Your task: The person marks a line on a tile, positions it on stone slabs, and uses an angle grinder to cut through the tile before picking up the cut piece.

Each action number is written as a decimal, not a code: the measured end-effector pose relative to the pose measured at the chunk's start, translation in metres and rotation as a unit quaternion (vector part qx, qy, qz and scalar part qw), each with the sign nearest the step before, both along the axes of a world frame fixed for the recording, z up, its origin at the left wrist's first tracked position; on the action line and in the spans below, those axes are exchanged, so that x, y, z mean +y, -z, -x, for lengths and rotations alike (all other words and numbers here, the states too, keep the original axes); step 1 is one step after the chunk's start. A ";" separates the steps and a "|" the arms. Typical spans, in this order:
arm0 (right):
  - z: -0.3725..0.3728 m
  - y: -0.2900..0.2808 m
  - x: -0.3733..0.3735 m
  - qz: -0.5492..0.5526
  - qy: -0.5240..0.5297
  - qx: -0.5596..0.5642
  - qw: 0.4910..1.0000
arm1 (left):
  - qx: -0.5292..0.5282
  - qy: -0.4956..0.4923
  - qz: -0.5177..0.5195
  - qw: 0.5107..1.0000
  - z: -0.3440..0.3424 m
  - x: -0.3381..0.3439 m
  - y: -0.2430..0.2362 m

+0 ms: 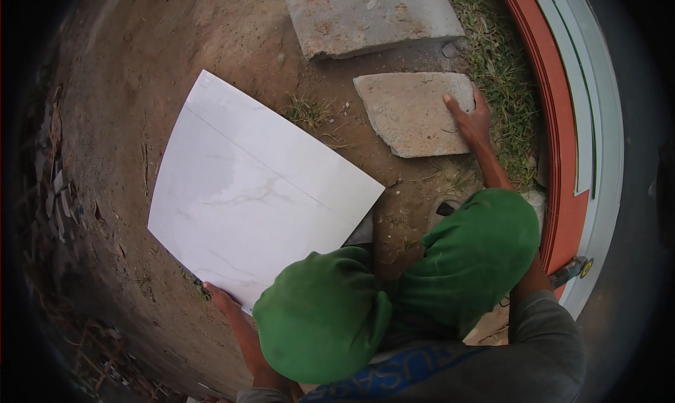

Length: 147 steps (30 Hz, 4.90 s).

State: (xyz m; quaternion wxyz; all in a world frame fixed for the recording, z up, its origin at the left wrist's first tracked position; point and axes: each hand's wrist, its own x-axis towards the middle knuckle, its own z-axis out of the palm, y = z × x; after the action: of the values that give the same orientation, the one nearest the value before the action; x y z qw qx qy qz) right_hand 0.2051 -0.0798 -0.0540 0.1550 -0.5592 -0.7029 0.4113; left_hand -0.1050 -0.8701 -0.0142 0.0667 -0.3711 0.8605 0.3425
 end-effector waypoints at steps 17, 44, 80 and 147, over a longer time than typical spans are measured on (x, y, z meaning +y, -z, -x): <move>0.055 -0.075 -0.150 0.149 -0.488 -0.197 0.837 | 0.013 0.007 0.005 1.000 0.001 0.007 -0.014; 0.028 -0.053 -0.158 0.418 -0.257 0.207 0.846 | 0.142 0.059 -0.084 0.985 0.008 0.117 -0.074; -0.200 0.004 -0.036 0.259 0.200 0.230 0.917 | 0.047 0.405 -0.151 0.901 0.047 0.509 0.045; -0.502 -0.218 -0.169 -0.150 0.446 -0.464 0.751 | -0.195 0.945 -0.117 0.234 -0.128 0.685 -0.354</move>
State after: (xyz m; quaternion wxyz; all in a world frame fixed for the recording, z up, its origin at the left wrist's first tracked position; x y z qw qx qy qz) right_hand 0.7068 -0.2487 0.1640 0.0578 -0.9005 -0.4123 -0.1254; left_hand 0.0226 -0.1849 0.3402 0.5504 0.6678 0.4991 0.0454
